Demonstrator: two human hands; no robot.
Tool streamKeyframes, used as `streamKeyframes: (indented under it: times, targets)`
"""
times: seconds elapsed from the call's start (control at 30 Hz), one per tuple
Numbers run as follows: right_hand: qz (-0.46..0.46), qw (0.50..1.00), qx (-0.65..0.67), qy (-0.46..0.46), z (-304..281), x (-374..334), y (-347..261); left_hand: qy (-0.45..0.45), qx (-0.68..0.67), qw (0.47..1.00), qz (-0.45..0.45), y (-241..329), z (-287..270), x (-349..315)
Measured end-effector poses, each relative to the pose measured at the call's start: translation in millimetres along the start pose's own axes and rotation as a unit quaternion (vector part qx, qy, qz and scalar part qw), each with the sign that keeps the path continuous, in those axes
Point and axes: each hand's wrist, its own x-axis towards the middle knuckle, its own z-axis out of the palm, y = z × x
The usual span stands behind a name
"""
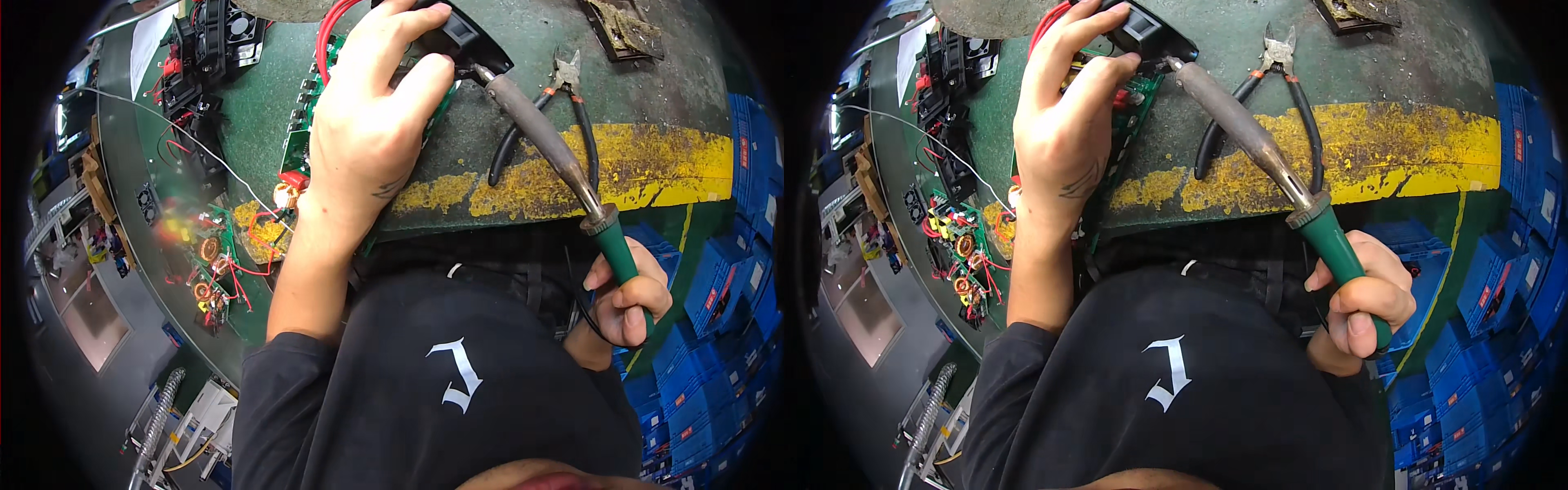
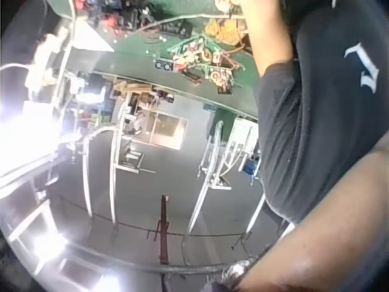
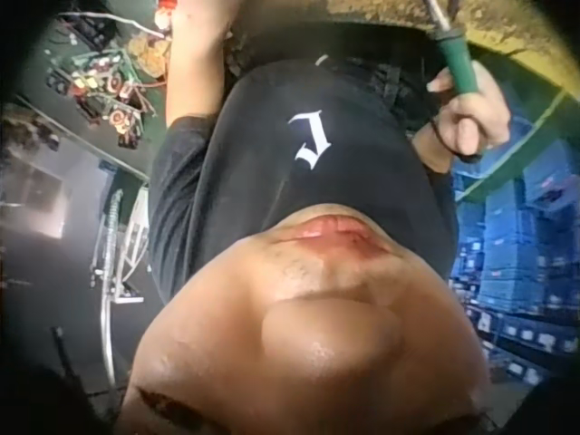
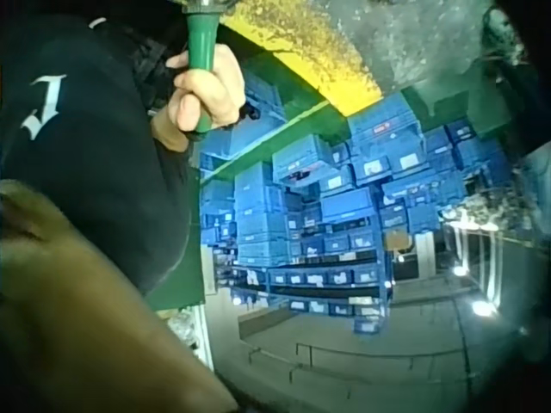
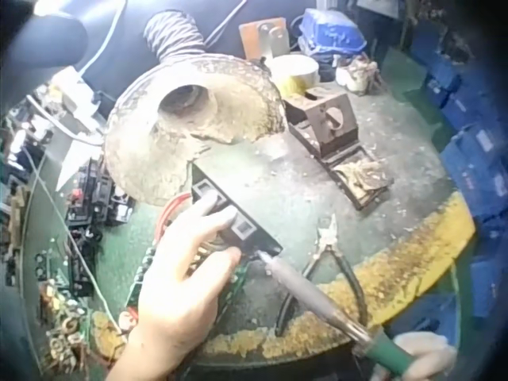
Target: Soldering electronic components and wires onto circuit boards at a manufacturing workstation.
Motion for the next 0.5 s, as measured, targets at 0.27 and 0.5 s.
streamKeyframes:
  times: [0.27, 0.5]
  targets:
    - [-0.015, 1.000, -0.015, -0.010, 3.2, 1.0, -1.8, 0.004, -0.011, 1.000, -0.012, 2.9, 1.5, -1.7]
    - [-0.030, 0.999, -0.025, -0.018, 7.1, 0.3, -3.3, -0.035, 0.014, 0.999, -0.016, 6.3, -3.8, 4.1]
